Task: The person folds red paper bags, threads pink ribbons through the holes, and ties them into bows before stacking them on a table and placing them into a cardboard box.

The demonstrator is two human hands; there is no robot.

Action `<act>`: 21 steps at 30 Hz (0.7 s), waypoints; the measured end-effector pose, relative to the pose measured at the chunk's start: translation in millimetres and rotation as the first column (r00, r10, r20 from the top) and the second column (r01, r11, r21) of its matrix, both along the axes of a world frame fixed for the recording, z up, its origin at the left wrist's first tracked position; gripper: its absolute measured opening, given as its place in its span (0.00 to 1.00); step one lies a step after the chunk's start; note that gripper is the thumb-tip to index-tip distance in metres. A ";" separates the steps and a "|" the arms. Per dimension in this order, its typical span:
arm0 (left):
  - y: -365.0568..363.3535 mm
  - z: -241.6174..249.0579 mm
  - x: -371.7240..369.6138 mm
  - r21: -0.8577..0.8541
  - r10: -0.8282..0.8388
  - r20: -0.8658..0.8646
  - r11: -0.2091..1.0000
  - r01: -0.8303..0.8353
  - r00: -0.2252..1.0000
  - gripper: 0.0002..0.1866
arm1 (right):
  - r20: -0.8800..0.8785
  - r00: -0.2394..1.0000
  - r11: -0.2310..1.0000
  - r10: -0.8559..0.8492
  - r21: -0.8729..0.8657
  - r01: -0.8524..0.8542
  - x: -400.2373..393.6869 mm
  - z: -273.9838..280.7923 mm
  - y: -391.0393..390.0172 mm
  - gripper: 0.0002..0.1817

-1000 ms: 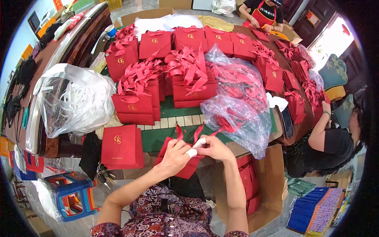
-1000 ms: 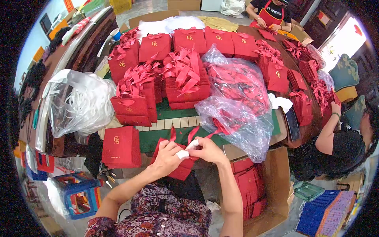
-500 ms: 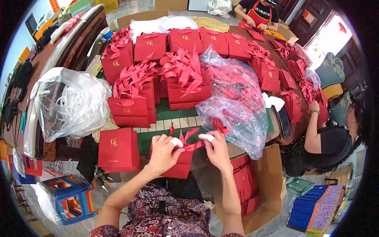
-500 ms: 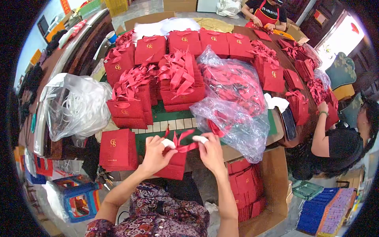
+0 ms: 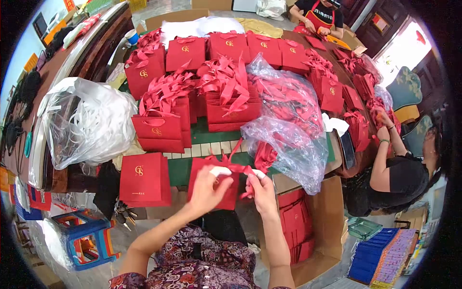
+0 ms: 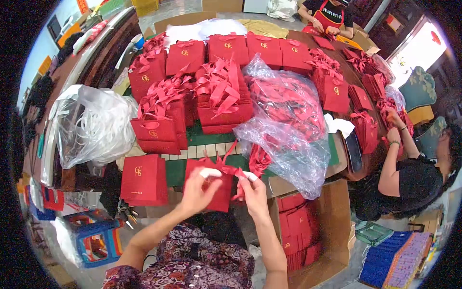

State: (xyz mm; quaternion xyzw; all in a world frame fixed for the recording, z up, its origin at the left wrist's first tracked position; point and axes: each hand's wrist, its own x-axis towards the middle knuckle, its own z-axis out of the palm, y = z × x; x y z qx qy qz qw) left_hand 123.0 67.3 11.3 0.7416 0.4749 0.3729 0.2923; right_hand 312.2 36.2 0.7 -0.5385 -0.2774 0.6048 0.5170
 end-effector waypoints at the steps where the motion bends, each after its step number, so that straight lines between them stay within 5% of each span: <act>1: -9.0 3.3 0.8 -0.152 -0.061 0.122 0.985 0.079 0.991 0.17 | -0.075 0.997 1.000 -0.012 0.027 0.014 -7.2 2.0 2.2 0.10; 3: -23.5 5.2 10.8 -0.320 -0.144 0.493 0.887 0.332 0.858 0.27 | -0.093 0.996 0.998 0.012 0.062 -0.007 -18.5 7.8 5.9 0.10; 6: -37.3 10.8 1.7 -0.426 -0.166 0.250 0.866 0.263 0.954 0.23 | 0.004 1.000 0.990 -0.016 0.137 0.016 -25.6 16.9 9.7 0.10; 10: -42.2 -5.3 -16.2 -0.602 -0.072 0.461 0.707 0.371 0.884 0.16 | 0.154 0.986 0.993 -0.062 0.109 0.046 -8.0 18.9 9.8 0.10; 12: -42.8 -10.1 -27.4 -0.695 -0.032 0.521 0.565 0.445 0.853 0.13 | 0.424 0.903 0.961 -0.073 0.272 -0.050 0.1 -2.3 9.3 0.14; 13: -42.0 -9.3 -29.8 -0.706 -0.002 0.499 0.579 0.408 0.866 0.14 | 0.423 0.904 0.961 -0.066 0.271 -0.057 -0.7 -1.6 1.1 0.14; 16: -32.8 -24.7 -43.9 -0.777 0.077 0.425 0.543 0.320 0.902 0.13 | 0.762 0.639 0.990 -0.104 0.141 -0.007 -12.2 40.2 -24.4 0.31; 19: -24.7 -18.9 -44.9 -0.804 0.171 0.502 0.454 0.385 0.848 0.11 | 0.854 0.398 0.848 -0.334 0.457 -0.269 -24.3 45.7 -40.0 0.27; 21: -23.0 -26.5 -44.8 -0.784 0.192 0.592 0.361 0.505 0.782 0.11 | 0.850 0.479 0.761 -0.221 0.457 -0.460 -38.9 46.8 -37.9 0.24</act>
